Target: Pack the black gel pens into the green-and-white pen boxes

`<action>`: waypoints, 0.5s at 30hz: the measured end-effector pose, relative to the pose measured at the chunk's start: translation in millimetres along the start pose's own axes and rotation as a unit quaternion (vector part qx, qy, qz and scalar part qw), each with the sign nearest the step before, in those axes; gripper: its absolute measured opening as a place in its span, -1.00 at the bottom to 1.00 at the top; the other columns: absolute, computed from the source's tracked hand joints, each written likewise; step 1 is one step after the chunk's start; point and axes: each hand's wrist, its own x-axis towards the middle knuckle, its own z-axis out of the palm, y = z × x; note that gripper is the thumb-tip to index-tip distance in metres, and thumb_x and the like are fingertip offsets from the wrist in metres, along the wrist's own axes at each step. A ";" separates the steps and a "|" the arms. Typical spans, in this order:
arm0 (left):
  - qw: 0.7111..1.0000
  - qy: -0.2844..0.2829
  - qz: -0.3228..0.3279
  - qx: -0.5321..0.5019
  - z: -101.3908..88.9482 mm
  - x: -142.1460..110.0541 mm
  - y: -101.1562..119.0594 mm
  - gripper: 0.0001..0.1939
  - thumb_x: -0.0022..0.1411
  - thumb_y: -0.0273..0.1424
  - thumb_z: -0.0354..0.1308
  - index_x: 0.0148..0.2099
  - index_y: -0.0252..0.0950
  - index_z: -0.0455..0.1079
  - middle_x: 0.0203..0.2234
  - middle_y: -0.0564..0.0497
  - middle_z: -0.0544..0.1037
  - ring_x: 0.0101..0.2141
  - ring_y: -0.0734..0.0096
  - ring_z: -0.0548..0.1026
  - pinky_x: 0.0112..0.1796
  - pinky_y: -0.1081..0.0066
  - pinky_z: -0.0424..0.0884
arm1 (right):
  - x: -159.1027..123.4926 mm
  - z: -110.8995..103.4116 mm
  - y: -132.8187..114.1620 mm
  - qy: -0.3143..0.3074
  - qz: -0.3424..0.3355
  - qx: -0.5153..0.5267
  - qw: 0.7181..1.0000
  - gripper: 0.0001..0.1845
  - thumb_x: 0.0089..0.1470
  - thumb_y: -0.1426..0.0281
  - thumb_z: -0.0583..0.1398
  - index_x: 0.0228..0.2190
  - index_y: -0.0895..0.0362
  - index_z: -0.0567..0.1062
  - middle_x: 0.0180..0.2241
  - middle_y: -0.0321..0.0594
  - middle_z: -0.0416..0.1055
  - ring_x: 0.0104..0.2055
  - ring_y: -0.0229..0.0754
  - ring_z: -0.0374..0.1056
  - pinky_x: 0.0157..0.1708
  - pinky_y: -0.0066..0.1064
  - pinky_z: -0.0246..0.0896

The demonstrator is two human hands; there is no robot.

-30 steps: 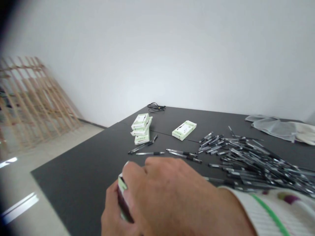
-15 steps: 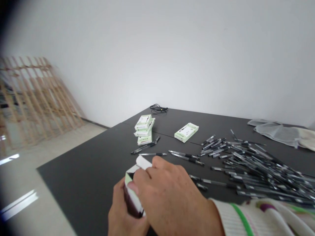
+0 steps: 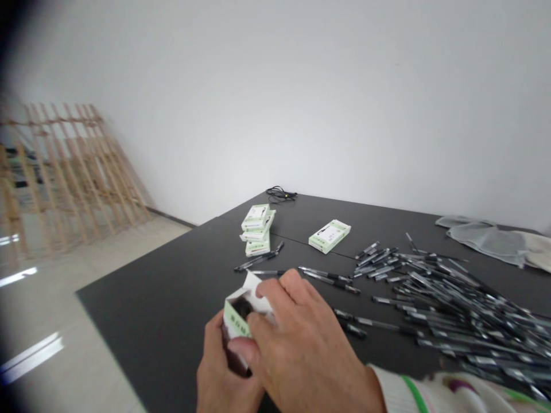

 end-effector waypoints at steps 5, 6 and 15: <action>0.996 0.056 -0.056 0.038 -13.4 4.3 -2.0 -0.24 -0.11 -0.01 0.28 0.06 -0.32 0.24 -0.34 -0.03 0.48 -0.38 0.19 0.51 -0.34 0.26 0.47 | 7.7 -19.4 20.3 0.011 0.105 0.064 0.992 -0.78 0.27 0.43 0.04 -0.26 0.11 0.49 -0.29 -0.18 0.37 -0.26 -0.20 0.31 -0.26 -0.41 0.20; 0.994 0.072 -0.064 0.052 -16.8 6.0 -3.4 -0.23 -0.12 0.00 0.28 0.06 -0.32 0.23 -0.34 -0.03 0.47 -0.39 0.20 0.50 -0.35 0.27 0.46 | 6.6 -19.4 31.0 -0.021 0.122 0.049 0.991 -0.76 0.28 0.42 0.03 -0.30 0.12 0.49 -0.33 -0.20 0.38 -0.30 -0.20 0.32 -0.28 -0.40 0.20; 0.995 0.057 -0.059 0.062 -22.4 14.6 -5.5 -0.20 -0.15 0.04 0.28 0.07 -0.31 0.24 -0.34 -0.01 0.45 -0.40 0.24 0.47 -0.33 0.30 0.46 | -47.7 37.6 107.7 -0.365 0.215 -0.111 0.899 -0.70 0.08 0.45 0.19 -0.13 0.31 0.45 -0.10 0.10 0.44 -0.01 0.12 0.33 -0.08 -0.21 0.22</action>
